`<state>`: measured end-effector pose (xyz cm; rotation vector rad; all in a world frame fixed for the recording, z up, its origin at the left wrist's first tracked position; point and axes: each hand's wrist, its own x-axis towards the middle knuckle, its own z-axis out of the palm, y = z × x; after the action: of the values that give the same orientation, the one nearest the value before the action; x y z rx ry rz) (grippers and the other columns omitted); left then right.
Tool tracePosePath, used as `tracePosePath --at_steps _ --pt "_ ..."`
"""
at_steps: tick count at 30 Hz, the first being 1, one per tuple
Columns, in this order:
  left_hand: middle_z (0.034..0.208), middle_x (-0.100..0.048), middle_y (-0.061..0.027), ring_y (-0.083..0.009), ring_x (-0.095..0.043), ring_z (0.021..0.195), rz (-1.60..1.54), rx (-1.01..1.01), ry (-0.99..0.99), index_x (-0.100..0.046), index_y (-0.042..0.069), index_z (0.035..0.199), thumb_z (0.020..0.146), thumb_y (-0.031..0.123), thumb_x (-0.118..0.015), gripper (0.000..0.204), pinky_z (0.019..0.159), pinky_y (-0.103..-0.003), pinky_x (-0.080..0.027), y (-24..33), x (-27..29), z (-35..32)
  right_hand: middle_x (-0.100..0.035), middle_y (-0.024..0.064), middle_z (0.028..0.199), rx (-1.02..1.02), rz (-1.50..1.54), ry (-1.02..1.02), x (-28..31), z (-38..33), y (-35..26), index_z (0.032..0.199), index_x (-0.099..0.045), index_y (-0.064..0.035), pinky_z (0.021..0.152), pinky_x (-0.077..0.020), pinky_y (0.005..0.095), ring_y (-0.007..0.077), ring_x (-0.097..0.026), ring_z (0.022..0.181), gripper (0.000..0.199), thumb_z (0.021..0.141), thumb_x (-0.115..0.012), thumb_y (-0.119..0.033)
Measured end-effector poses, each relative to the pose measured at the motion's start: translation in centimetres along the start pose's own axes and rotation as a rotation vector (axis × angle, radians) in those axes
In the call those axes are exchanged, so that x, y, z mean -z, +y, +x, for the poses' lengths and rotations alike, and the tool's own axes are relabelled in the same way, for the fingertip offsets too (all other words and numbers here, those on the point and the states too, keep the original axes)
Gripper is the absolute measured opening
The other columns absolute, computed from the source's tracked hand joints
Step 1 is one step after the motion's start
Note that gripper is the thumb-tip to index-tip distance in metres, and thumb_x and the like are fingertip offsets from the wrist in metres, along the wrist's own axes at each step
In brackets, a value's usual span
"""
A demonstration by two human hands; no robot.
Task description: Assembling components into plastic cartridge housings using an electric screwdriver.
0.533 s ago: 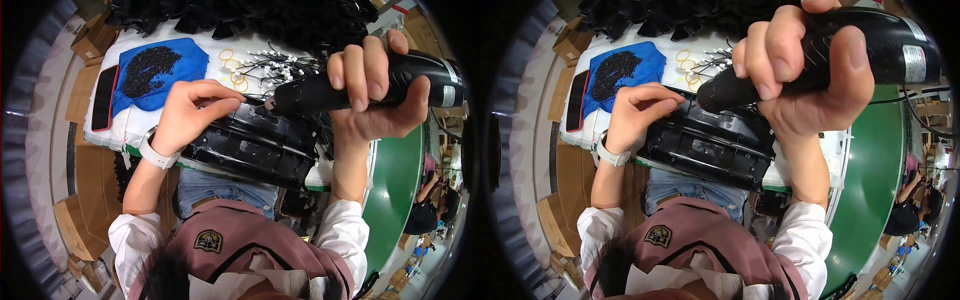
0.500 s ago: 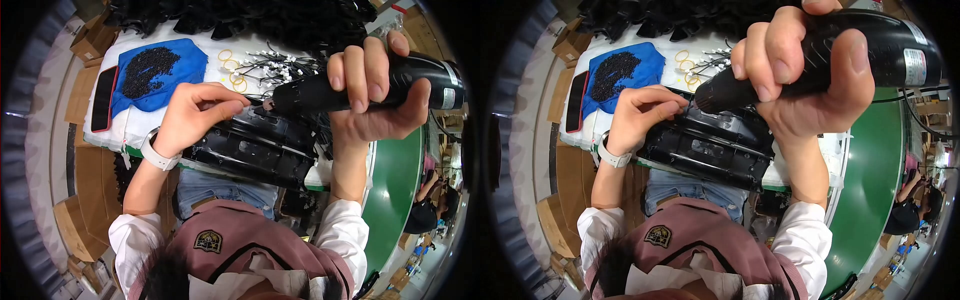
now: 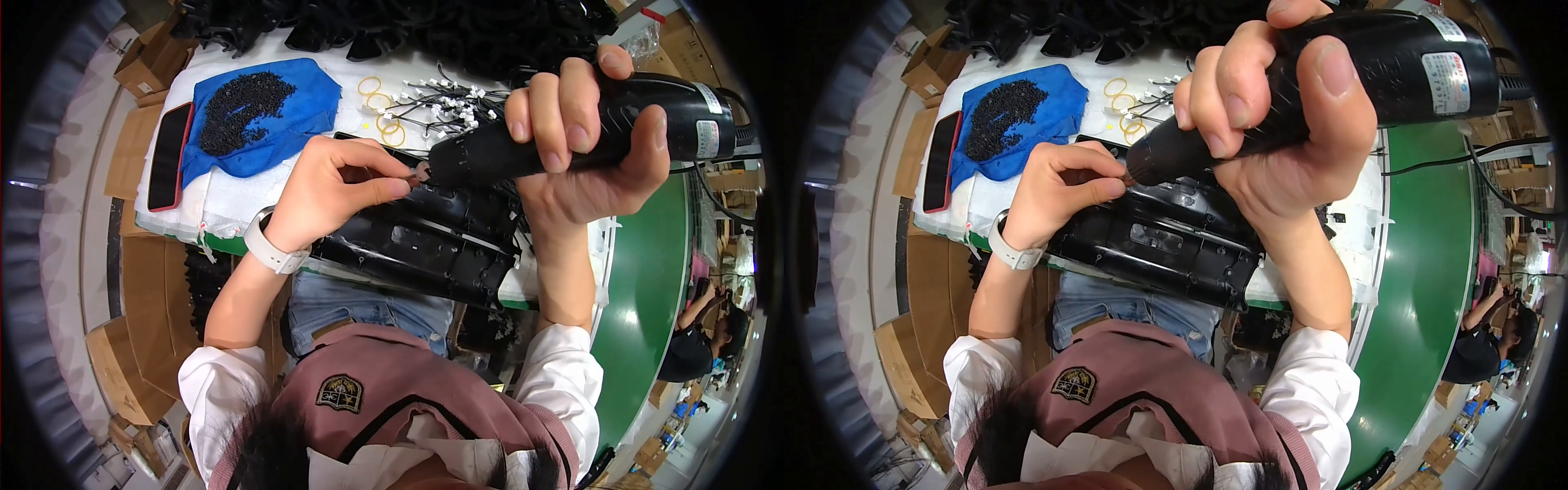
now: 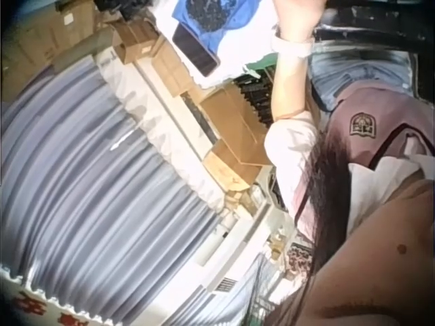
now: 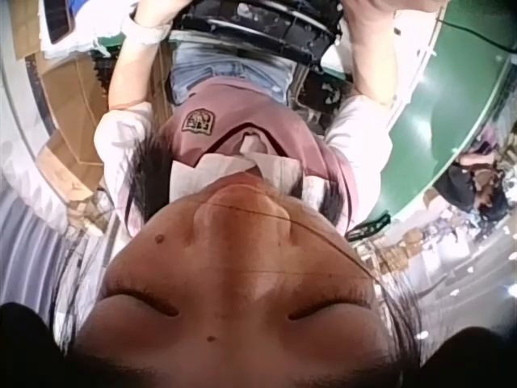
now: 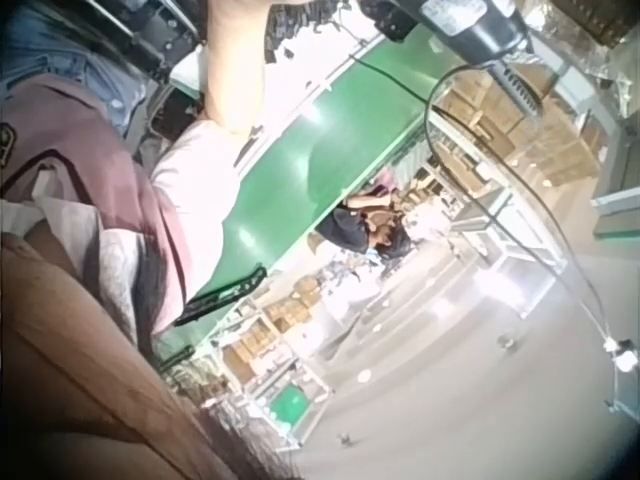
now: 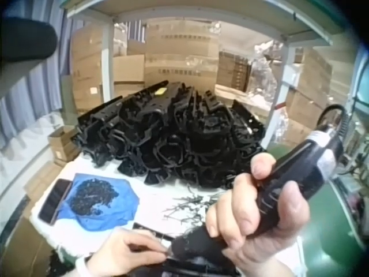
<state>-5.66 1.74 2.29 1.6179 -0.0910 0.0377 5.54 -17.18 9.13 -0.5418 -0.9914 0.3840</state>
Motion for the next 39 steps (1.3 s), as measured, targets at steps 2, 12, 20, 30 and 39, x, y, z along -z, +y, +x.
tracePosePath --at_steps 2,12,20,30,39 --pt "0.083 -0.068 -0.0058 -0.0070 -0.059 0.067 -0.115 0.036 0.011 -0.072 -0.002 0.093 0.079 0.001 -0.072 0.014 0.059 -0.019 -0.045 -0.3 0.3 0.1 -0.047 -0.0011 0.069 0.017 -0.002 0.021 0.3 0.2 0.2 0.117 -0.050 -0.0068 0.067 -0.0413 0.0324 0.0116 -0.046 0.055 0.041 0.092 -0.052 -0.039" --pt "0.097 -0.065 -0.0122 -0.0269 -0.062 0.089 1.381 -0.271 0.683 -0.070 0.004 0.100 0.075 0.030 -0.077 0.036 0.071 -0.037 -0.051 -0.8 8.3 1.0 -0.041 0.0018 0.058 -0.196 -0.386 0.129 1.5 0.0 2.5 0.109 -0.047 -0.0044 0.047 -0.0375 0.0293 0.0123 -0.039 0.042 0.028 0.090 -0.051 -0.023" --pt "0.084 -0.063 -0.0074 -0.0283 -0.060 0.084 1.645 0.039 0.657 -0.068 0.008 0.085 0.077 0.023 -0.073 0.017 0.067 -0.041 -0.049 -3.7 12.2 0.0 -0.042 0.0039 0.056 -0.187 -0.388 0.176 1.7 -0.2 3.4 0.108 -0.047 -0.0017 0.043 -0.0337 0.0282 0.0127 -0.039 0.041 0.030 0.085 -0.056 -0.019" --pt "0.076 -0.062 -0.0079 -0.0283 -0.060 0.070 1.468 -0.114 0.771 -0.066 0.006 0.082 0.085 0.019 -0.067 0.013 0.060 -0.037 -0.047 -3.4 11.6 0.7 -0.054 0.0049 0.057 -0.247 -0.407 0.256 1.1 0.6 3.8 0.079 -0.059 0.0013 0.042 -0.0370 0.0232 0.0103 -0.049 0.044 0.016 0.079 -0.070 -0.010" --pt "0.078 -0.064 -0.0102 -0.0258 -0.062 0.065 0.923 -0.153 0.614 -0.066 0.004 0.086 0.088 0.017 -0.064 0.013 0.058 -0.031 -0.047 -3.1 9.7 2.0 -0.046 0.0058 0.051 -0.279 -0.581 0.164 0.5 0.8 4.2 0.082 -0.050 0.0019 0.039 -0.0357 0.0251 0.0127 -0.042 0.038 0.022 0.079 -0.064 -0.015"
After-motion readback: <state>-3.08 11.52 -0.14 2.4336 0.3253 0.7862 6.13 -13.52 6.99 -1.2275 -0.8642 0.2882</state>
